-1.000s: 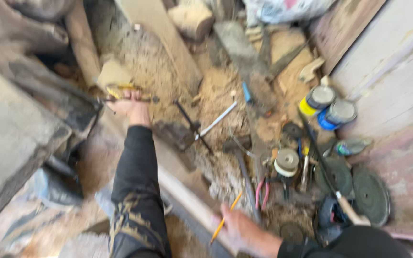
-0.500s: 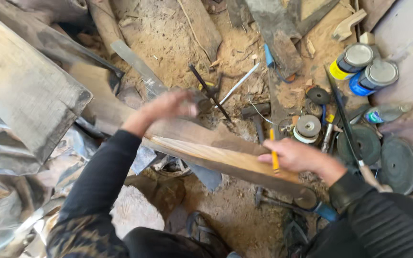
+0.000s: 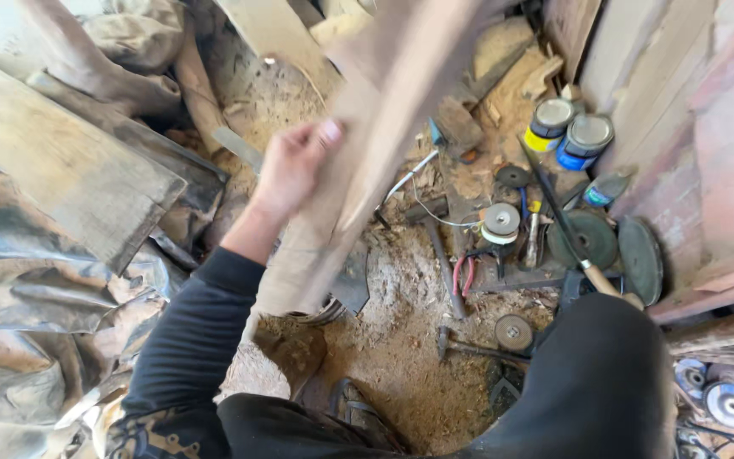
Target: The person marks a long piece of wood with a pencil, using a curved metal blade as a guide to draw a curved line along the wood's edge. The person then picks up a power tool at the end.
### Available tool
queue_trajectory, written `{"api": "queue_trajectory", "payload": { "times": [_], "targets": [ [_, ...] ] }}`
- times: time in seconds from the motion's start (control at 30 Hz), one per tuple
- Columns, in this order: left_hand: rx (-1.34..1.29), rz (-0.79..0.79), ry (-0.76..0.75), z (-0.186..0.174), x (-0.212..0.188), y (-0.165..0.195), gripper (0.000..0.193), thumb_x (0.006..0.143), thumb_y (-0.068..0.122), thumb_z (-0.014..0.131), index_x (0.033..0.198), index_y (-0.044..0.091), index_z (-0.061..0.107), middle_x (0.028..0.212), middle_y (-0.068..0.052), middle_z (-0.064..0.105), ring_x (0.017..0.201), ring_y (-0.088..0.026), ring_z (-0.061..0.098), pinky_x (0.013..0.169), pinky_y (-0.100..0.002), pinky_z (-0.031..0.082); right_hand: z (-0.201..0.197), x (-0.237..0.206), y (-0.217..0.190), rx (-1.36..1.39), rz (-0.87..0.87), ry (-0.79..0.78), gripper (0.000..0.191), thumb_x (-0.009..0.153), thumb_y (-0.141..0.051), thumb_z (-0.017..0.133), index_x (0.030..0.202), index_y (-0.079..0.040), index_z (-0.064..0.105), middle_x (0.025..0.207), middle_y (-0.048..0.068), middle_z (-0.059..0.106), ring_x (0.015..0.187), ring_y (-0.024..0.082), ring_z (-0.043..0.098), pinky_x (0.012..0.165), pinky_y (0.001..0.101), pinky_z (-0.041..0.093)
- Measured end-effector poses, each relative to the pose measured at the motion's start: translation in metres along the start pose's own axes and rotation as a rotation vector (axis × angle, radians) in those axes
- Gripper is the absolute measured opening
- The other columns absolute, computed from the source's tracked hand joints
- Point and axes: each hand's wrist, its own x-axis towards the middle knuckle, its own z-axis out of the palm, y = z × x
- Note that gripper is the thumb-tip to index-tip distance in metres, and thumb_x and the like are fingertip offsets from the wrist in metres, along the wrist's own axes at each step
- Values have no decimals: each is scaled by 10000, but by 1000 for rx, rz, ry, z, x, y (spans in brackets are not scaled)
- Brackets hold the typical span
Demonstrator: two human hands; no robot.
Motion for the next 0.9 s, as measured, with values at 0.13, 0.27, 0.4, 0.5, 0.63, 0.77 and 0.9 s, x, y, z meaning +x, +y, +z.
{"api": "queue_trajectory", "payload": {
  "times": [0.13,0.27,0.4,0.5,0.63,0.77,0.9],
  "targets": [
    [-574,-27,317,-16,-1,56,568,989,470,690,1220,-48,654,1060,-92,751,943,-199,707,821,-374,615,-30,-34,-50,260,118,49,360,946,-249,637,1272,-103,593,1090,141,715,1013,307,715,821,426,561],
    [-844,26,518,-4,-29,83,724,918,506,660,1420,8,502,1296,-142,668,1146,-301,694,981,-488,602,-7,-50,-88,428,319,-254,385,981,-149,636,1351,-60,574,1205,147,714,1112,293,715,895,410,560],
    [-1109,50,663,24,-72,86,755,925,508,612,1516,90,398,1506,-145,524,1383,-320,533,1167,-538,423,48,-52,-102,202,253,-205,498,943,-116,641,1414,-40,500,1251,270,646,1013,431,676,736,471,562],
    [-1259,-29,767,53,-113,85,730,947,501,571,1532,119,361,1524,-144,512,1432,-303,479,1217,-538,330,59,-53,-93,106,326,-165,511,1002,-205,631,1458,-29,482,1195,292,624,943,470,646,707,521,532],
    [-1386,-188,697,92,-169,58,628,942,437,617,1473,139,461,1474,-61,561,1392,-243,511,1191,-468,397,49,-69,-76,4,413,-261,285,1048,-275,625,1261,-87,603,1117,244,663,937,466,656,719,541,528],
    [-1492,-368,643,119,-211,-8,568,934,398,669,1405,109,541,1399,-62,610,1315,-251,547,1099,-445,452,45,-127,-79,-15,522,-434,267,1065,-287,615,1226,-74,622,1060,244,664,957,476,648,755,550,517],
    [-1414,-468,628,127,-248,-56,575,966,351,717,1392,3,548,1355,-159,623,1265,-298,567,1055,-447,456,58,-187,-90,-16,558,-477,256,1095,-301,629,1172,-57,630,1036,231,656,940,458,647,769,532,514]
  ]
}}
